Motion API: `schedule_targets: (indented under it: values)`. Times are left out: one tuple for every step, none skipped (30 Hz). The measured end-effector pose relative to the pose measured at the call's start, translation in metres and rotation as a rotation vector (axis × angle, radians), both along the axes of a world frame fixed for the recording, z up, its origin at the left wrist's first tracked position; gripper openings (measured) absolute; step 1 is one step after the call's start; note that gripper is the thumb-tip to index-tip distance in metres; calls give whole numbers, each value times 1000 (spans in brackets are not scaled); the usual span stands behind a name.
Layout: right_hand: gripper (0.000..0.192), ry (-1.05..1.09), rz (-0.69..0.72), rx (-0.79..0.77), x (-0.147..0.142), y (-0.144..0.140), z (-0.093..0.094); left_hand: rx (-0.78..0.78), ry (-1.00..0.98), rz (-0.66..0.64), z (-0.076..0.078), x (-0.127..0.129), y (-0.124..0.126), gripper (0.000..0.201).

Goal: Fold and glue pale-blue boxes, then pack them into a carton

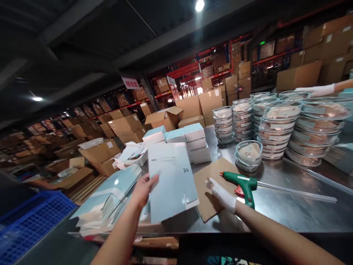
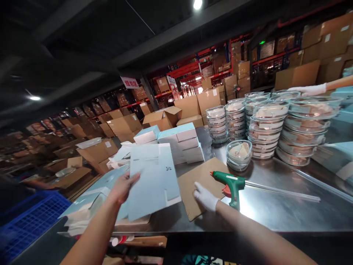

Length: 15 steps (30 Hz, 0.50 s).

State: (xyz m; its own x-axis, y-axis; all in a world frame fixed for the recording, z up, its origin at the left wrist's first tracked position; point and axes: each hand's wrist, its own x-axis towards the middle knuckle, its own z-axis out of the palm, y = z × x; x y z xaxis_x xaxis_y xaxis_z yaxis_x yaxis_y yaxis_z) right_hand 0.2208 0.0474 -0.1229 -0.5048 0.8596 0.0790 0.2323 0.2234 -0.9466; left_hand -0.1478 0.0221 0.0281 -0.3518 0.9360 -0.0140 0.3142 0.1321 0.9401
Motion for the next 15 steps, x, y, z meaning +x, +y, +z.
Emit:
schedule_targets:
  values:
    - [93, 54, -23, -27, 4, 4, 5, 12, -150, -70, -2, 23, -8, 68]
    - [98, 144, -53, -67, 8, 7, 11, 27, -254, -141, -5, 47, -16, 70]
    - [104, 255, -89, -115, 12, 8, 19, 29, -329, -215, -9, 70, -23, 72]
    - [112, 371, -131, -162, 17, 8, 28, 17, -395, -281, -14, 92, -30, 76]
    - [121, 472, -175, -202, 21, 6, 37, -28, -448, -317, -17, 111, -36, 82]
    - [128, 547, -216, -229, 25, 3, 46, -68, -486, -333, -21, 126, -41, 89]
    - [132, 584, -255, -236, 29, -1, 54, -89, -505, -347, -24, 139, -44, 95]
    - [133, 581, -288, -222, 33, -6, 60, -87, -499, -366, -27, 148, -45, 99]
    - [135, 568, -320, -200, 36, -12, 65, -57, -472, -398, -30, 155, -45, 102]
    - [138, 558, -360, -181, 38, -17, 69, -8, -434, -442, -33, 161, -43, 104]
    - [141, 554, -402, -165, 40, -22, 73, 51, -390, -486, -37, 166, -40, 106]
    - [143, 554, -434, -151, 41, -27, 76, 115, -340, -511, -41, 170, -36, 109]
    - [143, 556, -437, -137, 41, -33, 79, 183, -285, -507, -47, 174, -31, 115]
    - [138, 559, -403, -124, 41, -38, 83, 256, -231, -471, -53, 178, -26, 122]
    - [129, 560, -332, -111, 41, -43, 86, 330, -180, -411, -61, 182, -21, 130]
